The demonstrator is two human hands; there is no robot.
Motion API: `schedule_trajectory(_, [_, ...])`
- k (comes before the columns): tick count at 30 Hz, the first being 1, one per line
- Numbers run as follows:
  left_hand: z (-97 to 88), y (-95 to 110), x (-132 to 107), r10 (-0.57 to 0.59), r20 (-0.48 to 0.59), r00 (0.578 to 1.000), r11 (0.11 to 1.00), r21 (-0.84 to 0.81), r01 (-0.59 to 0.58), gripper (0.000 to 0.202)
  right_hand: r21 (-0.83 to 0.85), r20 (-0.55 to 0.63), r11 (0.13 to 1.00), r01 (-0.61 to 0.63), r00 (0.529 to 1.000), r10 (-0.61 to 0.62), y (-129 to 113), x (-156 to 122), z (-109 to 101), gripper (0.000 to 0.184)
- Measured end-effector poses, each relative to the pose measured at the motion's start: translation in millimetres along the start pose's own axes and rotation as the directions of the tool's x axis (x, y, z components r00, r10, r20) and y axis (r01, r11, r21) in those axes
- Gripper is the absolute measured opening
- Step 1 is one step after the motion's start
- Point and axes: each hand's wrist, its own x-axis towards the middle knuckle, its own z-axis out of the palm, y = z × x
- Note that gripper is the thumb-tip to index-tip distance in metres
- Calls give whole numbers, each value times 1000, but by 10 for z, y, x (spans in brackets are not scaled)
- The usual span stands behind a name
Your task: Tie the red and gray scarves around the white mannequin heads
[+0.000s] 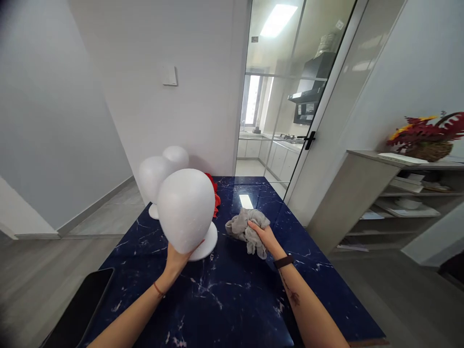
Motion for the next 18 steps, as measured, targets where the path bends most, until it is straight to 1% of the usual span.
schedule_trajectory(2, [224, 62, 5, 40, -8, 999, 999, 33, -40, 86, -132, -90, 989, 68, 993, -81, 89, -33, -132, 48])
schedule_trajectory(3, [312, 80, -5, 53, -20, 998, 998, 47, -52, 90, -177, -130, 981, 74, 987, -97, 119, -41, -170, 50])
schedule_trajectory(5, [435, 82, -47, 65, -40, 997, 996, 64, -63, 93, -213, -242, 976, 52, 965, -105, 136, -42, -217, 53])
schedule_trajectory(6, [474, 66, -74, 65, -44, 997, 996, 66, -62, 93, -207, -316, 977, 51, 942, -116, 127, -37, -233, 54])
schedule_trajectory(8, [513, 13, -126, 54, -41, 998, 997, 66, -51, 92, -183, -468, 978, 100, 866, -176, 99, -25, -260, 56])
schedule_trajectory(9, [519, -18, -148, 46, -39, 998, 997, 66, -43, 92, -177, -526, 975, 133, 825, -207, 86, -19, -271, 56])
schedule_trajectory(10, [518, -46, -164, 37, -41, 998, 997, 64, -34, 92, -174, -561, 973, 151, 797, -224, 74, -11, -283, 56])
schedule_trajectory(11, [513, -70, -176, 28, -46, 999, 998, 62, -25, 93, -174, -580, 973, 152, 782, -226, 58, 1, -297, 56])
schedule_trajectory(12, [505, -88, -182, 22, -54, 998, 998, 59, -19, 94, -178, -584, 974, 140, 782, -219, 27, 22, -315, 57])
schedule_trajectory(14, [486, -106, -180, 29, -68, 997, 998, 66, -25, 95, -211, -567, 970, 122, 793, -223, -114, 102, -372, 58])
schedule_trajectory(15, [476, -107, -176, 43, -70, 997, 996, 78, -38, 95, -240, -561, 961, 136, 789, -251, -241, 162, -414, 58])
schedule_trajectory(16, [467, -104, -170, 63, -68, 996, 994, 96, -56, 95, -271, -563, 948, 167, 771, -297, -409, 232, -463, 57])
schedule_trajectory(18, [454, -87, -160, 105, -55, 993, 985, 144, -96, 95, -301, -583, 918, 258, 712, -391, -840, 379, -566, 54])
